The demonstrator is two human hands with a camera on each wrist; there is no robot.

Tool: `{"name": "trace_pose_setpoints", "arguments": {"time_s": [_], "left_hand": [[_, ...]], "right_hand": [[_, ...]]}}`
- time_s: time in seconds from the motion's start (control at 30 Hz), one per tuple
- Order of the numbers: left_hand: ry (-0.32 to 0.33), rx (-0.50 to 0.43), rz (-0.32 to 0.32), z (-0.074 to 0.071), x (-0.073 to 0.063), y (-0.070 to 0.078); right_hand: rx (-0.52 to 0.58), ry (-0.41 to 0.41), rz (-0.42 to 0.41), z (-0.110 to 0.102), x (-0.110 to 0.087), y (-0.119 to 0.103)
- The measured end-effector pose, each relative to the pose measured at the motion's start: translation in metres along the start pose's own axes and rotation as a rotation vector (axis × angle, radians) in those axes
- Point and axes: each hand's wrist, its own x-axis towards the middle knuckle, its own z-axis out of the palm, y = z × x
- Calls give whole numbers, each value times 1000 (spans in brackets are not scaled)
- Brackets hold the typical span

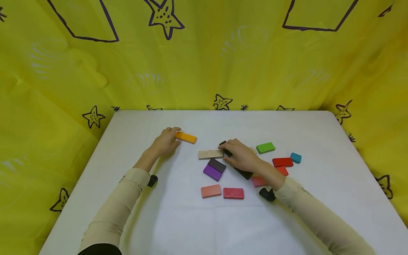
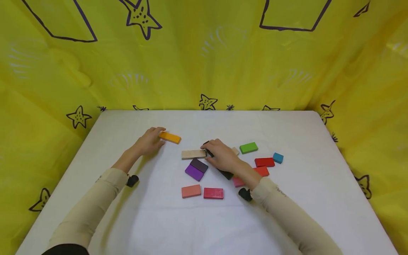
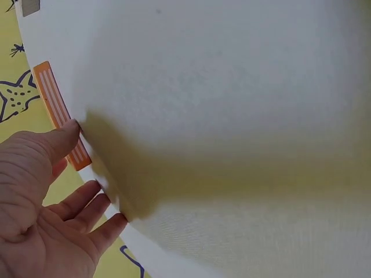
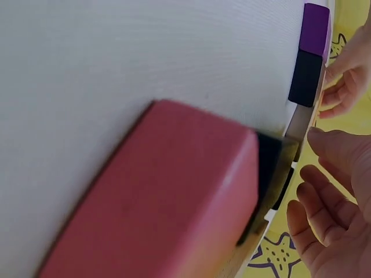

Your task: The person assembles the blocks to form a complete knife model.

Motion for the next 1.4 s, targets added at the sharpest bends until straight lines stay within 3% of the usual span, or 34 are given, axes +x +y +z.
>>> {"name": "trace_pose_setpoints", "arguments": {"time_s": [0.37,0.63,0.9,1.17,1.4], "left_hand": [[-2,19,-17,-4,4,-1],[3,101,-2,-8,8,2],[5,34,11,-8,11,3],[26,56,18,-4,21,4],[18,69,-14,-2,23,5]], "right_hand": [[-51,-9,-50,5,8,0],[-68,-21,-29,3,11,-1],[-65,-39,-14,1,12,-3],[-61,-40,-3,3,12,-4],[-66,-18,-19,5,11,-1]]}}
